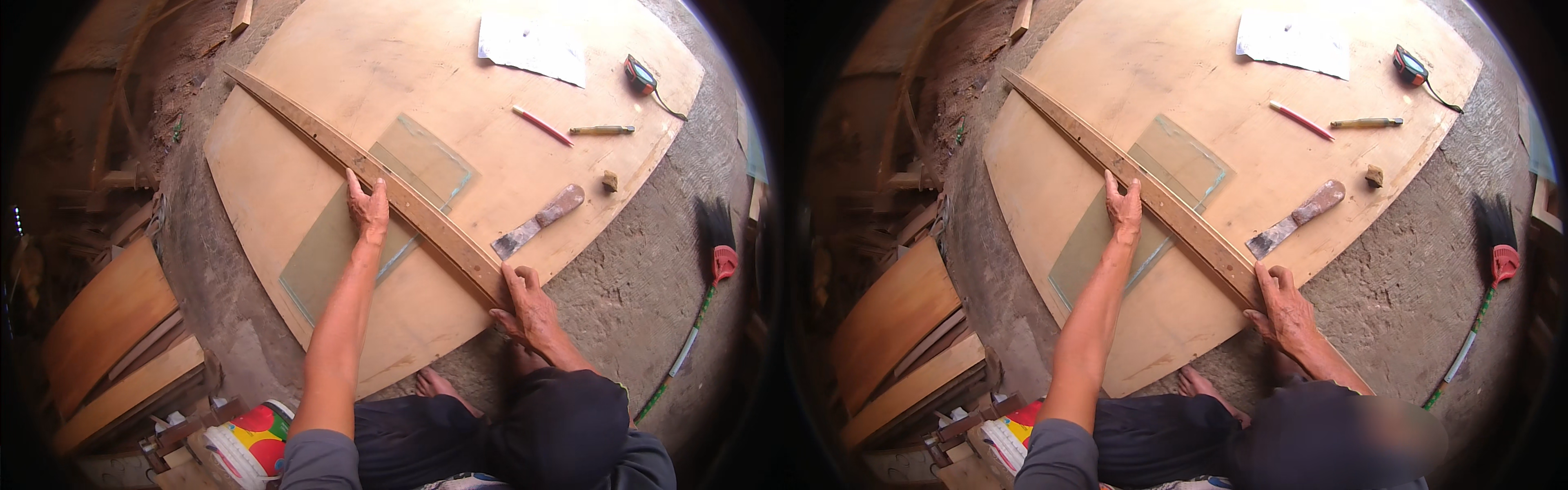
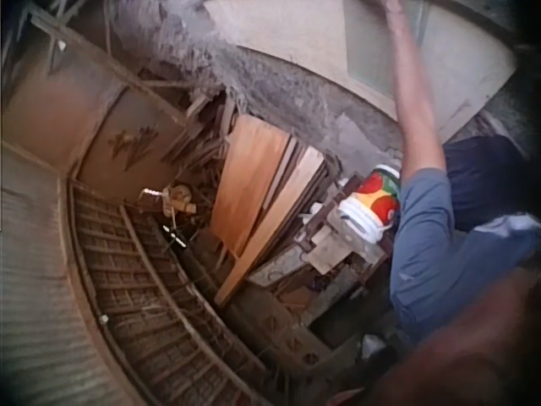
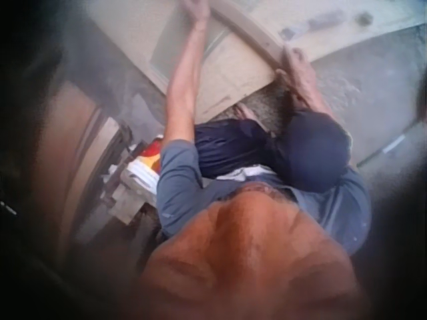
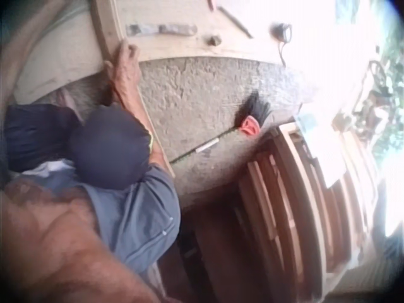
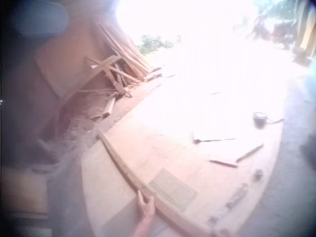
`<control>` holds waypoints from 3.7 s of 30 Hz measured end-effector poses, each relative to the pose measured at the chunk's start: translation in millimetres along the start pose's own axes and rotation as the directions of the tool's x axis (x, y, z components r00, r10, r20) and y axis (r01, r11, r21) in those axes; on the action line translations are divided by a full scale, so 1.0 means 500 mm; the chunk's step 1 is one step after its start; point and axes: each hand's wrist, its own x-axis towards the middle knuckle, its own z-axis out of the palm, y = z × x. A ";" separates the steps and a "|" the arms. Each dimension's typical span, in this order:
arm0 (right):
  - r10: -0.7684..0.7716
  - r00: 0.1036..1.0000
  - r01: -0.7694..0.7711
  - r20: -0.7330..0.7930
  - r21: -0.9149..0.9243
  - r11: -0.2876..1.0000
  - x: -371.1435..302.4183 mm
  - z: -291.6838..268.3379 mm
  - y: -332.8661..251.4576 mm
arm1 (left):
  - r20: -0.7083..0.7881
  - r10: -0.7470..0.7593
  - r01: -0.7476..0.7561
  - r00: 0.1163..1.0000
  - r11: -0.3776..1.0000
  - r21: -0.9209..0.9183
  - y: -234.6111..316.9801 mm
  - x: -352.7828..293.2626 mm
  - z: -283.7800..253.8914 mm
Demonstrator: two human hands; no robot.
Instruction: The person measures and marks a rectangular glass pane on a wooden board using a tape measure, ruler, and pencil. They then use a glass cutter to score the glass along the marked lines and separate the pane into two pieces.
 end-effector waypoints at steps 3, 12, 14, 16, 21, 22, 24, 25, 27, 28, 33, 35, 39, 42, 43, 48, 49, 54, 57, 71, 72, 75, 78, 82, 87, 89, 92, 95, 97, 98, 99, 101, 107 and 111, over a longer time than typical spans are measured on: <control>-0.040 0.999 0.040 -0.009 -0.029 0.999 -0.011 -0.004 0.001 | 0.050 -0.018 0.016 0.999 0.999 0.032 0.016 -0.013 -0.002; 0.077 0.997 -0.077 0.002 -0.064 0.995 -0.044 -0.006 0.019 | 0.078 -0.111 0.093 0.991 0.974 0.208 0.073 -0.040 0.035; 0.094 0.995 -0.095 -0.020 -0.076 0.993 -0.050 -0.002 0.023 | 0.059 -0.074 0.064 0.995 0.985 0.161 0.070 -0.041 0.037; 0.093 0.994 -0.098 -0.060 -0.081 0.992 -0.054 0.005 0.027 | 0.035 -0.042 0.038 0.998 0.993 0.114 0.067 -0.041 0.036; 0.070 0.992 -0.079 -0.103 -0.084 0.993 -0.055 0.032 0.037 | -0.012 -0.010 0.011 1.000 0.999 0.048 0.069 -0.045 0.041; 0.075 0.991 -0.084 -0.109 -0.074 0.994 -0.056 0.037 0.039 | -0.019 -0.011 0.012 1.000 0.999 0.041 0.070 -0.045 0.042; 0.040 0.989 -0.053 -0.145 -0.087 0.995 -0.057 0.044 0.043 | -0.017 -0.017 0.018 1.000 0.999 0.029 0.072 -0.045 0.044; 0.027 0.987 -0.042 -0.159 -0.092 0.995 -0.057 0.046 0.045 | -0.013 -0.018 0.018 1.000 1.000 0.025 0.073 -0.045 0.043; 0.014 0.984 -0.031 -0.177 -0.091 0.995 -0.058 0.050 0.047 | -0.003 -0.015 0.015 1.000 1.000 0.004 0.074 -0.045 0.043; 0.009 0.982 -0.027 -0.186 -0.092 0.995 -0.058 0.051 0.048 | -0.004 -0.012 0.012 1.000 1.000 0.005 0.075 -0.045 0.043; 0.025 0.983 -0.044 -0.180 -0.106 0.993 -0.060 0.054 0.049 | 0.016 -0.019 0.018 1.000 0.998 0.055 0.079 -0.043 0.039; 0.023 0.983 -0.043 -0.179 -0.106 0.993 -0.060 0.055 0.048 | 0.022 -0.019 0.018 1.000 0.997 0.070 0.080 -0.045 0.039; 0.024 0.983 -0.044 -0.180 -0.108 0.993 -0.059 0.054 0.045 | 0.062 -0.047 0.041 0.997 0.993 0.109 0.080 -0.043 0.038; 0.024 0.984 -0.044 -0.174 -0.111 0.993 -0.059 0.051 0.043 | 0.072 -0.047 0.036 0.996 0.990 0.139 0.078 -0.039 0.038; 0.026 0.985 -0.045 -0.170 -0.112 0.993 -0.060 0.050 0.043 | 0.064 -0.038 0.029 0.997 0.991 0.134 0.077 -0.038 0.038; 0.045 0.986 -0.061 -0.159 -0.097 0.993 -0.060 0.051 0.044 | 0.062 -0.034 0.027 0.997 0.993 0.116 0.073 -0.040 0.039; 0.053 0.987 -0.067 -0.155 -0.086 0.994 -0.059 0.052 0.044 | 0.062 -0.033 0.025 0.998 0.992 0.124 0.073 -0.040 0.040; 0.031 0.984 -0.050 -0.176 -0.103 0.993 -0.059 0.057 0.045 | 0.078 -0.040 0.028 0.996 0.987 0.158 0.071 -0.037 0.041; 0.027 0.983 -0.045 -0.180 -0.098 0.994 -0.059 0.057 0.047 | 0.066 -0.031 0.023 0.997 0.992 0.124 0.070 -0.037 0.042; 0.070 0.988 -0.078 -0.140 -0.049 0.996 -0.059 0.040 0.034 | 0.091 -0.035 0.021 0.995 0.987 0.156 0.070 -0.036 0.043; 0.075 0.988 -0.083 -0.137 -0.048 0.995 -0.058 0.040 0.033 | 0.096 -0.040 0.024 0.995 0.986 0.165 0.069 -0.035 0.044; 0.086 0.988 -0.094 -0.131 -0.056 0.994 -0.057 0.040 0.031 | 0.103 -0.037 0.019 0.994 0.986 0.165 0.068 -0.035 0.043; 0.082 0.988 -0.092 -0.132 -0.070 0.993 -0.056 0.042 0.033 | 0.110 -0.039 0.020 0.993 0.985 0.169 0.067 -0.035 0.043; 0.062 0.988 -0.076 -0.138 -0.102 0.992 -0.053 0.043 0.037 | 0.110 -0.032 0.011 0.993 0.982 0.190 0.065 -0.034 0.042; 0.071 0.990 -0.082 -0.121 -0.083 0.993 -0.052 0.040 0.040 | 0.109 -0.036 0.013 0.993 0.978 0.208 0.063 -0.034 0.043; 0.070 0.990 -0.080 -0.120 -0.076 0.994 -0.052 0.039 0.040 | 0.102 -0.028 0.006 0.994 0.978 0.209 0.063 -0.035 0.043; 0.057 0.990 -0.068 -0.128 -0.086 0.994 -0.053 0.040 0.041 | 0.103 -0.029 0.006 0.994 0.975 0.223 0.065 -0.035 0.044; 0.021 0.988 -0.038 -0.156 -0.110 0.993 -0.052 0.042 0.042 | 0.104 -0.037 0.015 0.994 0.979 0.205 0.068 -0.037 0.043; 0.005 0.984 -0.024 -0.177 -0.105 0.994 -0.052 0.044 0.041 | 0.105 -0.047 0.026 0.993 0.981 0.193 0.068 -0.038 0.042; 0.004 0.984 -0.022 -0.177 -0.104 0.994 -0.052 0.044 0.041 | 0.106 -0.054 0.033 0.993 0.981 0.191 0.069 -0.039 0.042; 0.007 0.985 -0.025 -0.172 -0.101 0.995 -0.052 0.044 0.042 | 0.110 -0.061 0.040 0.992 0.981 0.188 0.068 -0.039 0.043; 0.018 0.986 -0.034 -0.168 -0.090 0.995 -0.052 0.043 0.042 | 0.099 -0.053 0.033 0.994 0.981 0.193 0.067 -0.037 0.045; 0.041 0.987 -0.052 -0.157 -0.064 0.997 -0.051 0.039 0.040 | 0.102 -0.046 0.028 0.994 0.985 0.171 0.061 -0.033 0.047; 0.037 0.988 -0.047 -0.153 -0.060 0.997 -0.049 0.038 0.040 | 0.109 -0.062 0.044 0.992 0.986 0.160 0.061 -0.032 0.048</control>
